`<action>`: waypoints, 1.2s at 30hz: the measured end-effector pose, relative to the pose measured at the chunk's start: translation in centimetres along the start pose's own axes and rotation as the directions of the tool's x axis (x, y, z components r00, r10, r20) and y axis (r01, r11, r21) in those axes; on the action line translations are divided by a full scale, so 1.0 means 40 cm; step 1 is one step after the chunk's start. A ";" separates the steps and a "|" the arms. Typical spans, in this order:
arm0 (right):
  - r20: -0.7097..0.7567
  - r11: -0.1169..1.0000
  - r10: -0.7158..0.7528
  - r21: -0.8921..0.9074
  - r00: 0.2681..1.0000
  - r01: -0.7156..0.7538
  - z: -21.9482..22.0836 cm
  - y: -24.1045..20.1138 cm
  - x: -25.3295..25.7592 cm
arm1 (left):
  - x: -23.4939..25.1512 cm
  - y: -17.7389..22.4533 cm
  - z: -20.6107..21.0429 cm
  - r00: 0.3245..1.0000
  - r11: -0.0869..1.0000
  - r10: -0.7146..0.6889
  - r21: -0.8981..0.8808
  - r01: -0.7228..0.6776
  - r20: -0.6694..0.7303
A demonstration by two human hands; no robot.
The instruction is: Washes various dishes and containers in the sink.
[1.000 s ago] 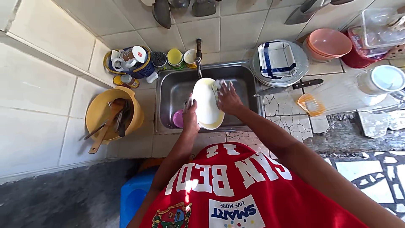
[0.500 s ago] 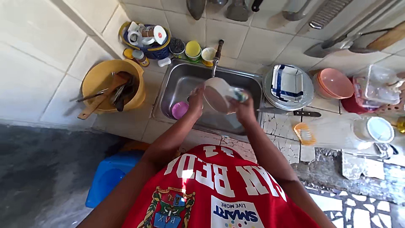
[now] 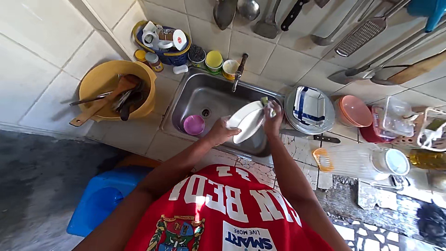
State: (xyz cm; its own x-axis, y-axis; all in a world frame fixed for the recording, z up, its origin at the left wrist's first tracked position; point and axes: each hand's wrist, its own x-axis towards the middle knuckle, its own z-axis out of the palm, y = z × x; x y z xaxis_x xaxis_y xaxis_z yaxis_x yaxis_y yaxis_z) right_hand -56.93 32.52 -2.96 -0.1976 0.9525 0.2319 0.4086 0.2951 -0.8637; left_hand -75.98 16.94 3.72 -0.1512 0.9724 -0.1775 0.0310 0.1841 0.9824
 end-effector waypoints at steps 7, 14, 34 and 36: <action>0.218 0.733 -0.676 0.103 0.704 0.672 0.074 -0.186 -0.174 | -0.017 -0.012 0.012 0.982 0.966 0.187 0.177 -0.187 0.021; 0.132 0.960 -0.103 0.271 0.986 0.064 0.031 -0.022 -0.006 | -0.046 -0.005 0.021 1.000 0.984 0.020 0.179 -0.016 -0.020; 0.509 0.824 -0.406 -0.155 0.759 0.545 0.080 -0.302 -0.138 | -0.045 -0.054 -0.006 0.994 0.984 0.102 0.152 -0.096 -0.033; 0.494 0.813 -0.435 -0.144 0.753 0.564 0.091 -0.288 -0.125 | -0.046 -0.047 -0.009 0.993 0.981 0.113 0.164 -0.106 -0.033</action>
State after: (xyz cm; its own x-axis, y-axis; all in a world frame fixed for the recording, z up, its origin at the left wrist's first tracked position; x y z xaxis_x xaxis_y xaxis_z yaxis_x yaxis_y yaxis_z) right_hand -63.90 24.07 4.21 -0.7667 0.5512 0.3291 0.3494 0.7883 -0.5064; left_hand -76.12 14.75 2.22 -0.1793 0.9817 -0.0634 0.2087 0.1010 0.9727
